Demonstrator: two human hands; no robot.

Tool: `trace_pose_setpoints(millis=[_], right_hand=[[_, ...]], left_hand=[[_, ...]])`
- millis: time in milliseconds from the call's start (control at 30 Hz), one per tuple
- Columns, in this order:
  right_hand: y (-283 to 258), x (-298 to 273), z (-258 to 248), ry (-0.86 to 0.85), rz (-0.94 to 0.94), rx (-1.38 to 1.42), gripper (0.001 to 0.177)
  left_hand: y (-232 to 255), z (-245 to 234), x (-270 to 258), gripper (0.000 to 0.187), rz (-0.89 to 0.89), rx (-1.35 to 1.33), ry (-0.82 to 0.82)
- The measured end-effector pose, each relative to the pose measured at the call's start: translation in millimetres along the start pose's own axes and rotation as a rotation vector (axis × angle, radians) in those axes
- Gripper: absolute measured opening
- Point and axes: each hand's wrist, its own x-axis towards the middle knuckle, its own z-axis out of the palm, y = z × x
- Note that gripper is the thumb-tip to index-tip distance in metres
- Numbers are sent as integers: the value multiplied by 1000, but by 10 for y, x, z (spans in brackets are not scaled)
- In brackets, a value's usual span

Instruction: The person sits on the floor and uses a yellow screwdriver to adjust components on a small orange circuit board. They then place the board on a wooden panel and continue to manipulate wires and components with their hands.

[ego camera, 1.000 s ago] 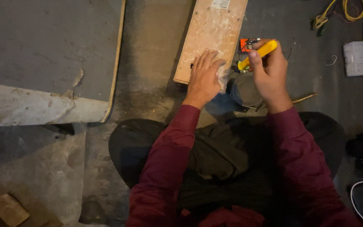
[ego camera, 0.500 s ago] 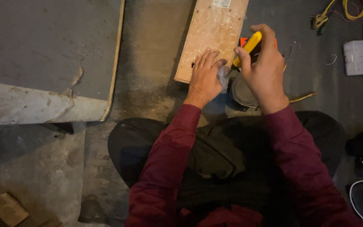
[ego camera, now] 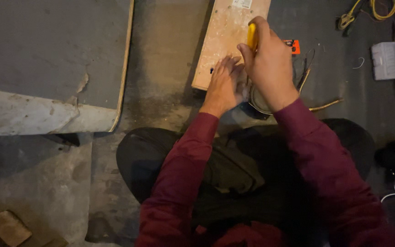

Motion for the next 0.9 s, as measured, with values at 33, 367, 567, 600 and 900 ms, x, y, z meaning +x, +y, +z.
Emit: trace_pose_setpoints(millis=[33, 367, 567, 600, 900], right_hand=[[19, 10, 9, -4, -3, 1, 52], [60, 58, 4, -122, 4, 9, 50], [37, 57, -81, -185, -4, 63, 49], [33, 61, -92, -203, 7, 82, 49], [-173, -122, -217, -162, -20, 218, 41]], left_hand=[[-18, 15, -14, 57, 12, 0, 0], [-74, 65, -22, 63, 47, -27, 7], [-57, 37, -8, 62, 25, 11, -37], [-54, 40, -5, 62, 31, 13, -38], [-51, -4, -8, 53, 52, 21, -11]])
